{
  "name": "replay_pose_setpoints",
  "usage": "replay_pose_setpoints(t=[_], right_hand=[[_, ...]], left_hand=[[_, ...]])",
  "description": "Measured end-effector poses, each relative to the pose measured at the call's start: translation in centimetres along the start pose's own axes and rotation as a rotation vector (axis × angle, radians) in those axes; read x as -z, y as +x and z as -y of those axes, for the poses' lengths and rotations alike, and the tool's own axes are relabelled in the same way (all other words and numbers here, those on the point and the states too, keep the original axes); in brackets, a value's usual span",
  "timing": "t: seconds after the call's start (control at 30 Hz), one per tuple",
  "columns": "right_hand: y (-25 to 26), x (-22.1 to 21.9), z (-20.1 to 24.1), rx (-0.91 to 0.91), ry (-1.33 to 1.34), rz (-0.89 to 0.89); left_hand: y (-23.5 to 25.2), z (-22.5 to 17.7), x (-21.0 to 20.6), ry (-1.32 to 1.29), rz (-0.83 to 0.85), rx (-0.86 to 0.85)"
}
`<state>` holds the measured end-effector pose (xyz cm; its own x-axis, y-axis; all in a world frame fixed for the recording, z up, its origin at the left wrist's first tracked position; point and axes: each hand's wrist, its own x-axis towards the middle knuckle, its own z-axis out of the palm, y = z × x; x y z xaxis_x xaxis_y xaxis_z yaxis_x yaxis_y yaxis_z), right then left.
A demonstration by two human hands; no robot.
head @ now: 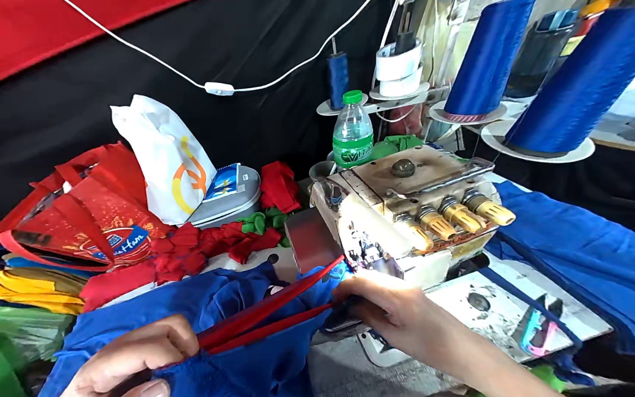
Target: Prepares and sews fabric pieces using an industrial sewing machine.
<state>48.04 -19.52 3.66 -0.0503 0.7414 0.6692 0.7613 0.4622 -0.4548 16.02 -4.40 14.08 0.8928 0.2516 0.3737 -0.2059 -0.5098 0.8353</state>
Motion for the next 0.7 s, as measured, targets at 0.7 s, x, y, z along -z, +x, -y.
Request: replay_pose_setpoints(t=[0.7], right_hand=[[-1.3,-1.3,1.4,0.055,-0.021,-0.109]], left_hand=[[-0.3,-0.2,-1.3,0.086,0.139,-0.005]])
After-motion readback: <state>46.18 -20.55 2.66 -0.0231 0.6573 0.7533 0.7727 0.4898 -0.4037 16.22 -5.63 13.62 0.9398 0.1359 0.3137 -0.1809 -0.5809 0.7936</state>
